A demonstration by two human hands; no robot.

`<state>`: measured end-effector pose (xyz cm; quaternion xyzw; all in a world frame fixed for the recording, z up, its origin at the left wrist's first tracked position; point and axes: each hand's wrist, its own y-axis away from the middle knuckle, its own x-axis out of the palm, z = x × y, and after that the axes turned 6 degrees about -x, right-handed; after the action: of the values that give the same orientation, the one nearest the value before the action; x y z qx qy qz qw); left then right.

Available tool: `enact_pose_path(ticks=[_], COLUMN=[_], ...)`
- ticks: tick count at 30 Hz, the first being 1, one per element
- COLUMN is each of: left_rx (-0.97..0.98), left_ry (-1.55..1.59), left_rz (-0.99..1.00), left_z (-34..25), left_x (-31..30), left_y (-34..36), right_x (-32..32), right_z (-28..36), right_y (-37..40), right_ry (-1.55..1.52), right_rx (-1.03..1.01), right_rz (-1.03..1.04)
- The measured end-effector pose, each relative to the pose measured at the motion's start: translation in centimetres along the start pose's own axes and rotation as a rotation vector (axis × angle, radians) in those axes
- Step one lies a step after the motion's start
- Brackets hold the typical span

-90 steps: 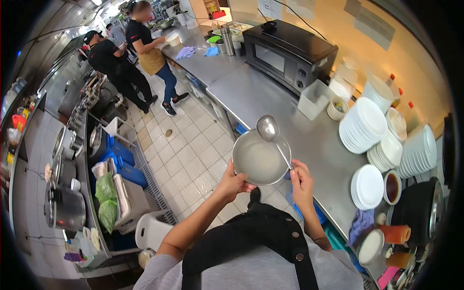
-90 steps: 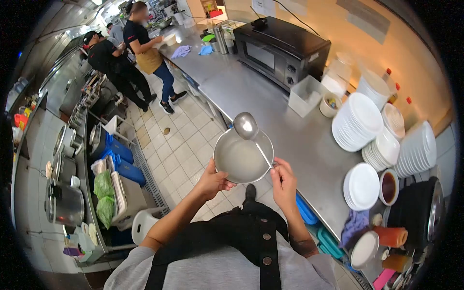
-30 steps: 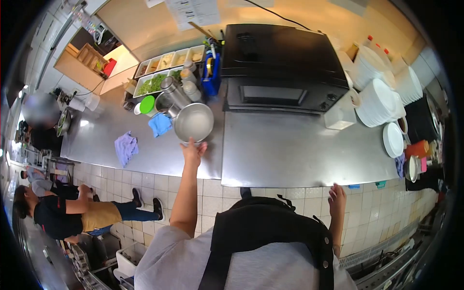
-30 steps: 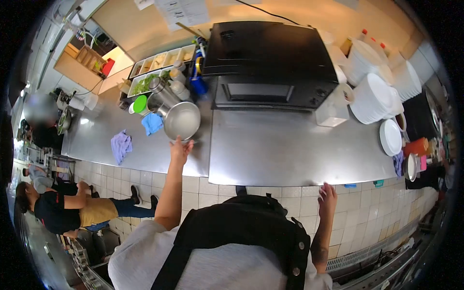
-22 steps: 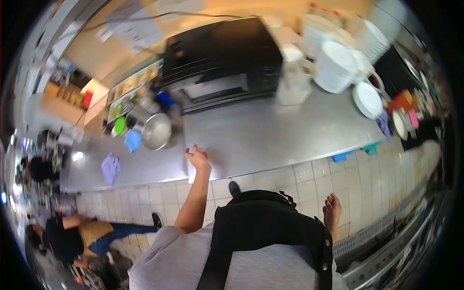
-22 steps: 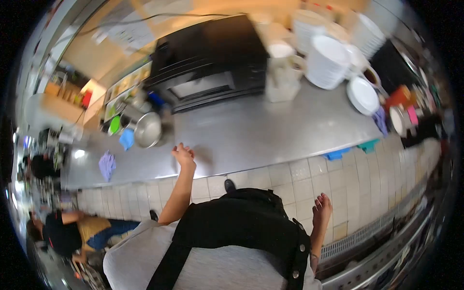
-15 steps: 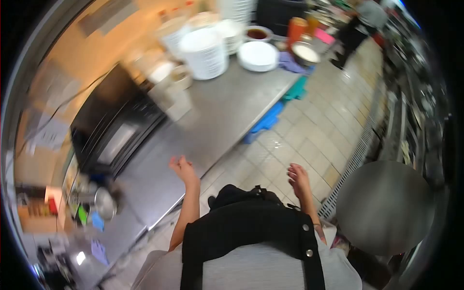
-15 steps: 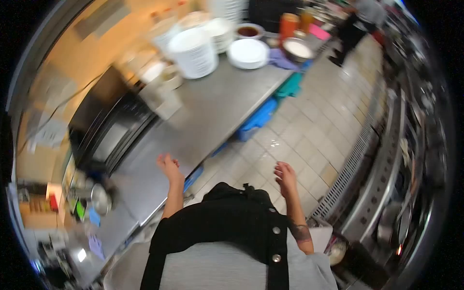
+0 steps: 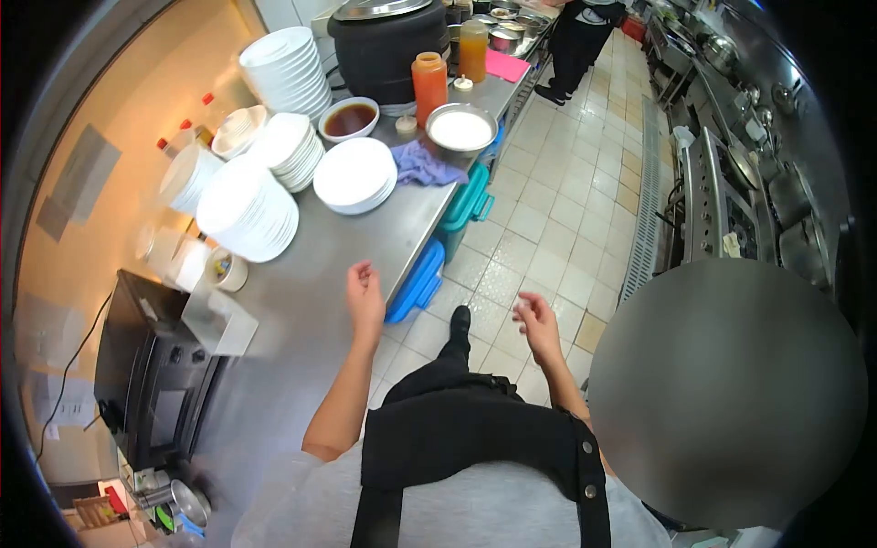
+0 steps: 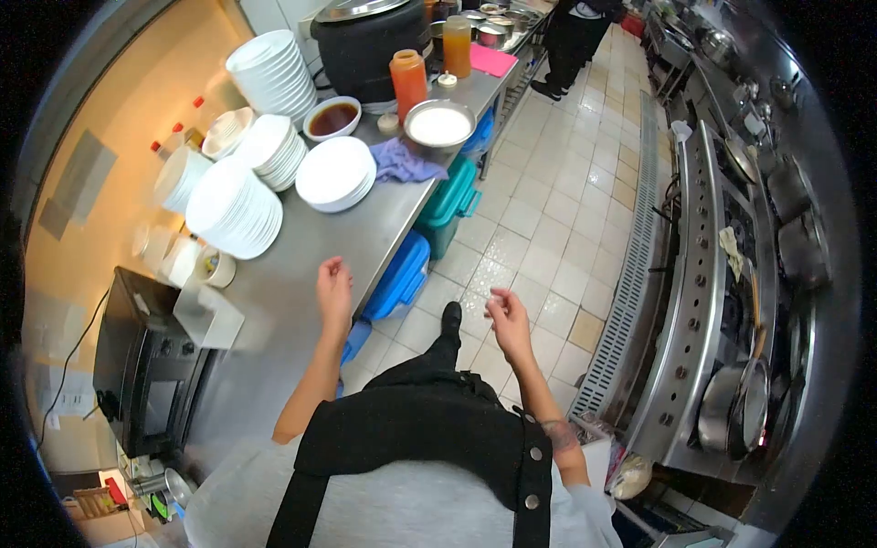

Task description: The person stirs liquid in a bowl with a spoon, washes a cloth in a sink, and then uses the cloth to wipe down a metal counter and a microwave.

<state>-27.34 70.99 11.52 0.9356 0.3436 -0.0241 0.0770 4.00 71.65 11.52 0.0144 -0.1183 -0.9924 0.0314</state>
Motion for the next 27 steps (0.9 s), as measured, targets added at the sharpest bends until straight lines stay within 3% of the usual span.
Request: enact_pose_path(ticks=[2,8,10,14,17,21,27], left_rx=[-0.007,-0.095,-0.121,-0.217,-0.308,-0.464,-0.476], left_ry=[-0.015,0.014,-0.058,-0.062,-0.017,0.193,0.362], left_rz=[0.079,0.255,0.238,0.184,0.131,0.127,0.069], left_z=[-1.6,-5.5,-5.4,-5.3,-5.3,-7.6,-10.9], left_x=[4.0,14.9,18.2,23.2,25.6,28.0,37.9], left_y=[-3.5,-13.4,-16.4,-20.7,-21.7,-20.1,-20.2], right_x=[0.4,3.9,4.8,5.5,5.0,2.9,-3.3], right_z=[2.2,8.1,9.8,10.7,10.1,13.7,16.2], right_y=[-6.6,-26.6,-31.8,-38.3,-42.3,-45.2,-54.3], right_ry=[0.044,-0.241,-0.194,-0.136,0.088,0.372,0.433], right_rx=[-0.115,0.097,0.1,0.125,-0.027,-0.224,-0.112], right_rz=[0.028,0.143,0.187,0.29,0.339,0.414,0.487])
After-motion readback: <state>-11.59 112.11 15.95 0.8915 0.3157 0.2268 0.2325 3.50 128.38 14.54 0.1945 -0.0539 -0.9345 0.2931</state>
